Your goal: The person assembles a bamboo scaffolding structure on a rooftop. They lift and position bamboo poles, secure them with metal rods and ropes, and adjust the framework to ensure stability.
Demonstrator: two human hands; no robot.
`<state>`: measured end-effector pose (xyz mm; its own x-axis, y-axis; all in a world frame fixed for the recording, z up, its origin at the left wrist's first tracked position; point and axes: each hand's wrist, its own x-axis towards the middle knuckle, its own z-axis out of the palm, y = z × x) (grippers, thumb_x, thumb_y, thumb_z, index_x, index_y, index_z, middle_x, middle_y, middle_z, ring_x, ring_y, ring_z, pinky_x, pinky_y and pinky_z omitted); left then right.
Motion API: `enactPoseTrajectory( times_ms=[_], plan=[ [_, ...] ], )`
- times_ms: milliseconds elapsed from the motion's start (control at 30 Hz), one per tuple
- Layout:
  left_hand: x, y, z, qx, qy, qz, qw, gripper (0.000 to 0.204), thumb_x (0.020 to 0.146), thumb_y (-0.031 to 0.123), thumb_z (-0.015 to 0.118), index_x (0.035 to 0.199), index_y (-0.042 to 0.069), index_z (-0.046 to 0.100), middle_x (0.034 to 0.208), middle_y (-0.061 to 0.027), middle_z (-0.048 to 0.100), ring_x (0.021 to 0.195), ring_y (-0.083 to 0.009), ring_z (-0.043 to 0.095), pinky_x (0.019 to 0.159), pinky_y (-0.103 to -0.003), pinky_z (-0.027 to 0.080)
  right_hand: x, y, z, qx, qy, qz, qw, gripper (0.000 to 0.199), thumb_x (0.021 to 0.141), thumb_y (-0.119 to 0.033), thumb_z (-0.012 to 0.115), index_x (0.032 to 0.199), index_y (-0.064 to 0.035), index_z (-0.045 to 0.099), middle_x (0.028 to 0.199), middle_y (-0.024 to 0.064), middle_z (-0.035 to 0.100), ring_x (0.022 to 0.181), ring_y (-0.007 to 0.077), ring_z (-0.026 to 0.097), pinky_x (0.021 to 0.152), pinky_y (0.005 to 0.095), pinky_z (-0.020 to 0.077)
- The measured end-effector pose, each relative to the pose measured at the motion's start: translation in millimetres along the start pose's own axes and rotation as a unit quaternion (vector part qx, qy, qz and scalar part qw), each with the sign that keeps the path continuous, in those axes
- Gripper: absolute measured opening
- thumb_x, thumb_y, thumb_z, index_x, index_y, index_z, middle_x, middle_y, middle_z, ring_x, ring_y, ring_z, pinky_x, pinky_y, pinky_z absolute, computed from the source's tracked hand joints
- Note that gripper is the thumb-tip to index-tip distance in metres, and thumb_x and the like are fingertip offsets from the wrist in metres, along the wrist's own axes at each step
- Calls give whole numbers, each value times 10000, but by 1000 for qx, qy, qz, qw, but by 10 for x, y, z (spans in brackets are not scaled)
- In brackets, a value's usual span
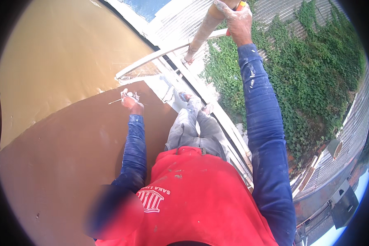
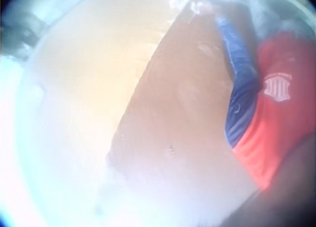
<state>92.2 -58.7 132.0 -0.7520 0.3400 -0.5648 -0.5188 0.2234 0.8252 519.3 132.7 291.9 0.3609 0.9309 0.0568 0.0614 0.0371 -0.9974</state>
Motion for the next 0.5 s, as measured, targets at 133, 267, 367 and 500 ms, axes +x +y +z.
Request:
enactPoseTrajectory(
  times_ms=[133,267,367,500],
  plan=[
    [-684,-152,114,-17,-49,-20,998,274,1047,275,456,1059,103,669,732,-1,491,622,-144,511,530,-293,439,-623,20,-226,-191,120,-74,971,429,887,-352,764,1049,8,596,838,75,685,712,165,646,696,324,529],
    [-1077,-402,151,-101,-88,-4,991,336,1005,377,503,1173,111,618,828,-14,568,726,-194,598,652,-371,530,-1847,431,-435,-145,-76,-4,987,226,947,-218,696,1029,-16,639,1022,51,714,921,123,596,834,301,484],
    [-1469,-669,240,-122,-138,-182,966,391,1006,393,481,1220,90,601,1009,-70,641,843,-252,653,765,-438,570,-2818,1042,-747,-183,-223,27,957,314,930,-224,689,1104,9,570,1031,111,671,856,226,601,793,363,498],
    [-1847,-1158,218,-96,-289,-216,928,360,1039,308,432,1202,43,614,1098,-83,685,912,-219,670,817,-369,567,-3692,1252,-953,-234,-259,107,931,510,893,-318,747,1169,54,535,852,191,657,794,366,656,708,439,511]
  ],
)
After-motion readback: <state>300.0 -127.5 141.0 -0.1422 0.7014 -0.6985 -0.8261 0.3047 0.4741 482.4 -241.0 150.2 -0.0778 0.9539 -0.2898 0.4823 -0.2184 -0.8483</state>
